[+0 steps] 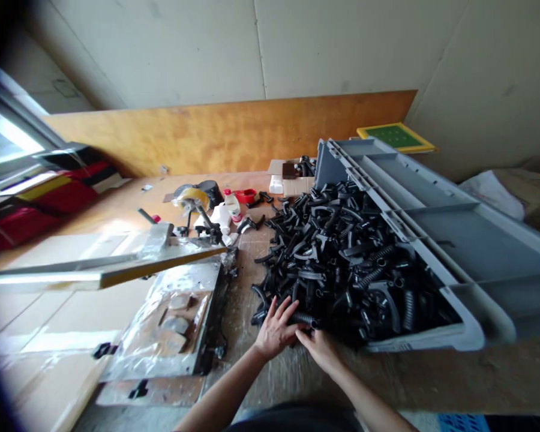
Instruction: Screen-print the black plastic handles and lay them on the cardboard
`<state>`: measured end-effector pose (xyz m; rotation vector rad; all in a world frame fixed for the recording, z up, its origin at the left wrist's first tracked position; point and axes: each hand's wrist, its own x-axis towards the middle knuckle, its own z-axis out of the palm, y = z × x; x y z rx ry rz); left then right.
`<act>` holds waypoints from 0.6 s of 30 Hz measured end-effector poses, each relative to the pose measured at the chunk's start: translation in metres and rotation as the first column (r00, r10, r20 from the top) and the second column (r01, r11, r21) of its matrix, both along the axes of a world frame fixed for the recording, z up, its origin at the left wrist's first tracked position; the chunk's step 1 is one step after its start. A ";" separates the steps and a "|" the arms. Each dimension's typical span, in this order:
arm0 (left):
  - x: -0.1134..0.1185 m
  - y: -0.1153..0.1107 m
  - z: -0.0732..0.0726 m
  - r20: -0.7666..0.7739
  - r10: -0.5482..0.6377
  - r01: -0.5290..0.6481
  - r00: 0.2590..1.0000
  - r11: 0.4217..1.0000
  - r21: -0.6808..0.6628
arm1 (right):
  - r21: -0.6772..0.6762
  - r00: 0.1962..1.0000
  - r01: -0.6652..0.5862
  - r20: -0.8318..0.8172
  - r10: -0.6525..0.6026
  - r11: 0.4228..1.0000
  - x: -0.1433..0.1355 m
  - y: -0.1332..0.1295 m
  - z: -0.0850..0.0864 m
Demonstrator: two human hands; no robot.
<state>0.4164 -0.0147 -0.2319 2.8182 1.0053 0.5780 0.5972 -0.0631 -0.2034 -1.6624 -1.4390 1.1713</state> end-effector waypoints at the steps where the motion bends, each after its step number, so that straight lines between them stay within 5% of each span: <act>1: -0.011 0.006 0.003 0.004 0.001 -0.001 1.000 1.000 -0.001 | -0.002 0.999 -0.042 0.029 0.042 0.999 -0.009 0.007 0.003; 4: -0.042 0.020 0.017 0.017 0.045 -0.043 0.999 0.995 -0.092 | -0.101 0.954 -0.232 0.172 0.247 0.967 -0.029 0.024 0.021; 6: -0.059 0.026 0.029 0.045 0.025 -0.018 0.999 0.986 -0.163 | -0.214 0.841 -0.391 0.312 0.442 0.895 -0.038 0.035 0.044; 9: -0.076 0.034 0.044 0.161 -0.020 0.055 0.987 0.975 -0.214 | -0.441 0.567 -0.632 0.296 0.768 0.637 -0.046 0.062 0.099; 11: -0.080 0.042 0.052 0.248 0.016 0.046 0.969 0.969 -0.242 | -0.433 0.474 -0.731 0.232 0.849 0.527 -0.052 0.096 0.139; 14: -0.078 0.062 0.060 0.334 0.168 -0.061 0.927 0.950 -0.307 | -0.223 0.522 -0.758 0.358 0.774 0.614 -0.060 0.178 0.181; 18: -0.059 0.115 0.057 0.363 0.441 -0.322 0.821 0.882 -0.344 | -0.114 0.575 -0.648 0.575 0.582 0.753 -0.067 0.316 0.179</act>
